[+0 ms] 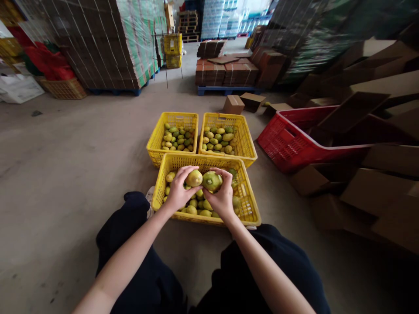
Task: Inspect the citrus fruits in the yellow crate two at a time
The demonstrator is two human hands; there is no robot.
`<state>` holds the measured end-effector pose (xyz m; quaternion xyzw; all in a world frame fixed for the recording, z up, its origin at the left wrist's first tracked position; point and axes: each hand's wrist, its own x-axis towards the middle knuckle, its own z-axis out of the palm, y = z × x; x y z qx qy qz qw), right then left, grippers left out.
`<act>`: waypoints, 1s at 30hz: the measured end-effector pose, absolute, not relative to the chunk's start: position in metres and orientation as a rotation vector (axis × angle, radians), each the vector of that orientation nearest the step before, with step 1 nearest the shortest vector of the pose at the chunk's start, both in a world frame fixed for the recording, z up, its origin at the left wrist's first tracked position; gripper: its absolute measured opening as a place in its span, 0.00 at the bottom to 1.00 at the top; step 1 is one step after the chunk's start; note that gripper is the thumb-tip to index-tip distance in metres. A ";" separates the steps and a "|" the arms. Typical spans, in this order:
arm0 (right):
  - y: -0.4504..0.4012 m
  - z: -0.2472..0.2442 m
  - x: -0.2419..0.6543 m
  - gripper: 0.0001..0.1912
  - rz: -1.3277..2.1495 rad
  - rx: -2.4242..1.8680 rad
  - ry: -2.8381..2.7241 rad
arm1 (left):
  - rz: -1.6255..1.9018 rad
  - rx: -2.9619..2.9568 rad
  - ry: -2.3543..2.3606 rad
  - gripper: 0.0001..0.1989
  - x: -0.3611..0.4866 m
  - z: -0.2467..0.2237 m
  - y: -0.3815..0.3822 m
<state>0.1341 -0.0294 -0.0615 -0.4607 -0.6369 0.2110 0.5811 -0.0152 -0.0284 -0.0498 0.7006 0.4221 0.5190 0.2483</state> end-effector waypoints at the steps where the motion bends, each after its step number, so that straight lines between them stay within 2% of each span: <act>1: -0.029 -0.061 0.134 0.25 0.521 -1.078 -1.474 | 1.410 1.880 1.150 0.23 -0.015 -0.050 -0.028; 6: -0.032 -0.051 0.137 0.27 0.868 -1.143 -1.323 | 1.318 1.500 1.217 0.24 -0.014 -0.051 -0.027; 8: -0.033 -0.046 0.138 0.24 1.143 -1.191 -1.225 | 1.218 1.234 1.248 0.22 -0.012 -0.050 -0.027; 11: -0.034 -0.042 0.136 0.19 1.544 -1.172 -1.006 | 1.011 0.910 1.209 0.26 -0.011 -0.048 -0.028; 17: -0.027 -0.044 0.134 0.18 1.989 -1.201 -0.681 | 0.775 0.695 1.220 0.31 -0.013 -0.047 -0.024; 23: -0.023 -0.043 0.141 0.23 2.096 -1.235 -0.550 | 0.690 0.643 1.198 0.30 -0.014 -0.048 -0.023; 30: -0.022 -0.040 0.141 0.20 2.106 -1.210 -0.440 | 0.708 0.628 1.155 0.32 -0.018 -0.061 -0.021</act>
